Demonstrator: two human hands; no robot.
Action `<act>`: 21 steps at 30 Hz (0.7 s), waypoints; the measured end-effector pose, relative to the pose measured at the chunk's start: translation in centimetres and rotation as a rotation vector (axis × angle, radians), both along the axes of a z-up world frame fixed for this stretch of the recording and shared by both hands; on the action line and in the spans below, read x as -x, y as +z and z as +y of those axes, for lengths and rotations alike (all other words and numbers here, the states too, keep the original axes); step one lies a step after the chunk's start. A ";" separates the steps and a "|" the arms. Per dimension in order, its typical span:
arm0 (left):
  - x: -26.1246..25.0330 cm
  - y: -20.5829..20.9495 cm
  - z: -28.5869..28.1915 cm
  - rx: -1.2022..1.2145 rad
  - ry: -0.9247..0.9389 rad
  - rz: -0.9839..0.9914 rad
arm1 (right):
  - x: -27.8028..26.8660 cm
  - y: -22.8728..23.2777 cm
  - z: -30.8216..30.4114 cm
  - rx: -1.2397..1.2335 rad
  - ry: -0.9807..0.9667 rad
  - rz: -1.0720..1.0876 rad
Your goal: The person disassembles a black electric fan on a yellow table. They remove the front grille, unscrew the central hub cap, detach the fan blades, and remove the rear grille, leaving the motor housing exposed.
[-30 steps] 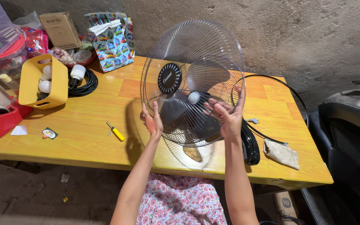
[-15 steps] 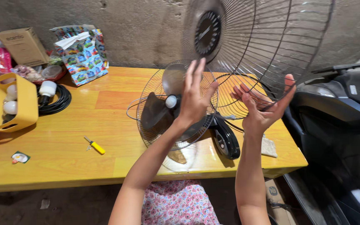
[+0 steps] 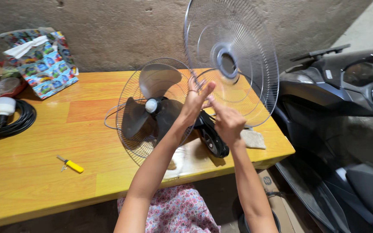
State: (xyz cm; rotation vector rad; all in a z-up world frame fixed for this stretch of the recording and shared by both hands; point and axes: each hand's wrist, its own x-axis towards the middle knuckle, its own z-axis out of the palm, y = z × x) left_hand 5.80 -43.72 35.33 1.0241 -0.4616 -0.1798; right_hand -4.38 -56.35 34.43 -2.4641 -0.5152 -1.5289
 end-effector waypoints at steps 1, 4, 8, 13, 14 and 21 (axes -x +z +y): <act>-0.4 -1.2 -1.0 -0.031 0.099 -0.077 | 0.0 -0.7 -0.2 0.034 -0.031 0.022; -0.7 -4.3 -3.2 -0.038 0.255 -0.158 | 0.2 -1.9 -0.9 0.018 0.025 0.017; -1.0 -6.2 -4.5 0.040 0.119 0.107 | 0.7 -2.3 -2.5 0.086 -0.031 0.181; -1.0 -8.2 -6.0 0.086 0.056 0.147 | 1.6 -4.8 -7.2 -0.390 -0.200 -0.016; -1.2 -8.8 -6.7 0.102 0.063 0.138 | 1.3 -5.9 -8.4 -0.593 -0.297 -0.087; -2.5 -12.1 -11.4 -0.032 0.265 0.179 | 0.5 -14.2 -14.9 -1.674 -0.135 0.326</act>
